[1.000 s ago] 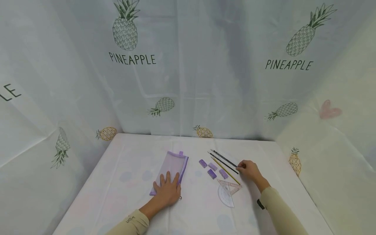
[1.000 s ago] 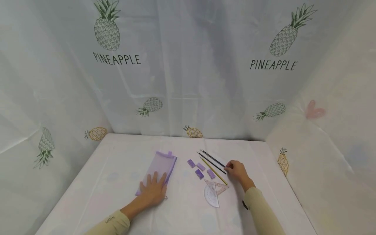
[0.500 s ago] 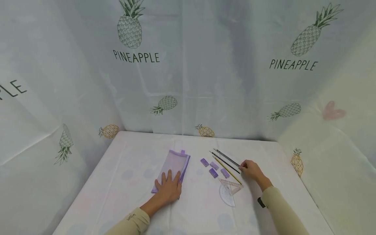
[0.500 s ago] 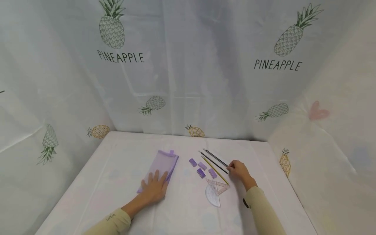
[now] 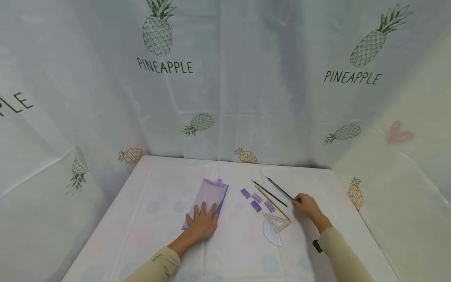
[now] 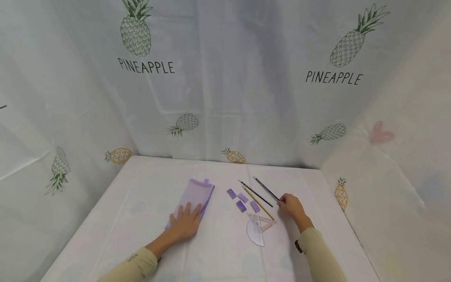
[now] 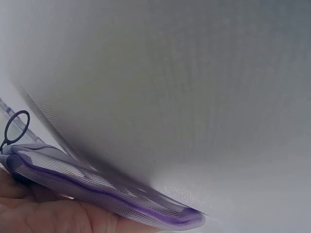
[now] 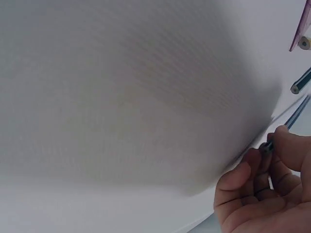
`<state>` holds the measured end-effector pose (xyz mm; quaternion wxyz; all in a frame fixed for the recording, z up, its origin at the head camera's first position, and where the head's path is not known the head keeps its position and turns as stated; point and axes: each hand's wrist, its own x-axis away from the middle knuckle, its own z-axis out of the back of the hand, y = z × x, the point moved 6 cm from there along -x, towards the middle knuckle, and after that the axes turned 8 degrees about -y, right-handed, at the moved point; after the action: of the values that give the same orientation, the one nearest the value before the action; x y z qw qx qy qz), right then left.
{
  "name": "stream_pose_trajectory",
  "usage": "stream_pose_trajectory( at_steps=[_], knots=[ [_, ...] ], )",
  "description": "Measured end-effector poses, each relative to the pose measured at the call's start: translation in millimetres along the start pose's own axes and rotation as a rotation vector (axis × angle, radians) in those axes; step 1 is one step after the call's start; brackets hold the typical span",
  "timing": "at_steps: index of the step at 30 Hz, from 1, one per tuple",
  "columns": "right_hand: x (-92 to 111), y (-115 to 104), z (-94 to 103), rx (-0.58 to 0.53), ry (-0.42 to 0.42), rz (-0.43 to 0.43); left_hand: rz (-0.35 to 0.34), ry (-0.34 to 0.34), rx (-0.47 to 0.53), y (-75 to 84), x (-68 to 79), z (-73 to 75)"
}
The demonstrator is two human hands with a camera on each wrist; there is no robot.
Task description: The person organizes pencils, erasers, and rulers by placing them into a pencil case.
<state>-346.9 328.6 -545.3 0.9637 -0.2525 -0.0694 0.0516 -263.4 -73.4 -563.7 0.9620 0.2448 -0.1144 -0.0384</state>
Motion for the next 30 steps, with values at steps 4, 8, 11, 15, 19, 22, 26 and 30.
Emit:
stream_pose_trajectory(
  at_steps=[4, 8, 11, 15, 19, 22, 26, 30],
  knots=[
    [3, 6, -0.7, 0.013, -0.013, -0.069, 0.007, -0.009, 0.026, -1.6, -1.5, -0.8],
    [8, 9, -0.6, 0.041, -0.020, -0.124, 0.011, -0.020, 0.053, -3.1, -2.4, -1.2],
    [12, 9, -0.3, 0.057, -0.006, -0.135, 0.010, -0.030, 0.065, -3.1, -2.6, -1.2],
    [17, 7, 0.3, 0.043, 0.045, -0.109, 0.008, -0.036, 0.057, -2.2, -1.6, 0.7],
    [23, 3, 3.7, -0.016, 0.112, -0.114, 0.009, -0.033, 0.066, -1.7, -0.7, 4.0],
    [30, -3, 4.5, -0.078, 0.162, -0.120, 0.014, -0.027, 0.092, -1.9, -0.3, 5.3],
    [38, -14, 2.9, -0.120, 0.239, -0.090, 0.024, -0.026, 0.105, -2.9, -0.9, 5.0],
    [42, -28, 0.9, -0.136, 0.308, -0.050, 0.024, -0.028, 0.126, -2.7, -1.5, 7.0]
  ],
)
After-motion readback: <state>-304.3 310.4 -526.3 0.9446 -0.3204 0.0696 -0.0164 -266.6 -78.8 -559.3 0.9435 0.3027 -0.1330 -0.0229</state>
